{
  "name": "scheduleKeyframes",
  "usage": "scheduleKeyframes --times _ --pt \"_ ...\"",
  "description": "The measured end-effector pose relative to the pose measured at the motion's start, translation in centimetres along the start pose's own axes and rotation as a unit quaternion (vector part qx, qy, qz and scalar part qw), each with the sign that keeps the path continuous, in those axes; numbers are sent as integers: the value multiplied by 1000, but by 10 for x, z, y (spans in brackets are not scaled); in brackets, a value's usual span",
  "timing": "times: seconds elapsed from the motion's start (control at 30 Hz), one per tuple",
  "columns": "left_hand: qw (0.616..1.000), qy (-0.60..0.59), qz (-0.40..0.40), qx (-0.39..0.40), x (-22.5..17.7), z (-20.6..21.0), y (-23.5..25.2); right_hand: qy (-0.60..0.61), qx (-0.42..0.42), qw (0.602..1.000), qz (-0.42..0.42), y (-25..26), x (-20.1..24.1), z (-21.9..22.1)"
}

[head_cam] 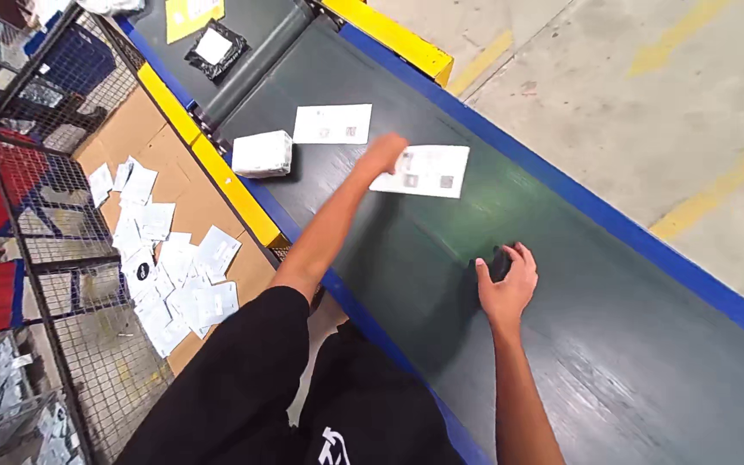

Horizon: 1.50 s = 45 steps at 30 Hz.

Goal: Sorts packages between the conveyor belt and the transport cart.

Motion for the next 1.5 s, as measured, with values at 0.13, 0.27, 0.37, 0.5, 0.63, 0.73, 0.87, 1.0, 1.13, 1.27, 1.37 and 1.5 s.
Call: scheduleKeyframes --times 0.13,0.27,0.37,0.5,0.63,0.73,0.87,1.0,1.13,1.27,1.37,1.5 --pt "991 61 -109 -41 53 -42 20 -31 54 997 -46 -23 23 19" --pt "978 50 -202 -7 75 -32 19 -10 163 982 -94 -39 74 51" --pt "980 5 -199 0 54 -16 5 1 202 967 -157 -47 111 73" --pt "982 -61 -176 -17 16 14 -19 -24 237 935 -263 -51 163 97" --pt "979 -59 -191 -28 -31 39 -29 -27 193 914 -355 -56 194 117" --pt "974 -70 -214 -31 -72 51 -45 -22 172 924 -339 -53 207 119" --pt "960 -133 -246 -15 -124 74 -59 -104 227 907 -339 -48 194 126" --pt "976 -30 -213 -25 -160 99 -68 -83 277 926 -244 -63 177 95" --pt "982 -23 -187 10 -191 106 -88 -66 215 953 -201 -123 135 38" --pt "987 -68 -143 29 -206 119 -106 -20 178 974 -139 -190 65 -11" --pt "991 -98 -76 44 -213 128 -124 20 83 994 -62 -230 27 -59" --pt "979 -198 -49 22 -175 114 -142 16 4 999 47 -257 -6 -96"
Point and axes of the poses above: each hand's wrist, its own y-axis towards the middle knuckle, its own z-axis out of the palm, x = y × z, the point moved 3 cm from there along y, towards the middle knuckle, and after that the axes turned 1 degree about -y, right-handed, at the moved point
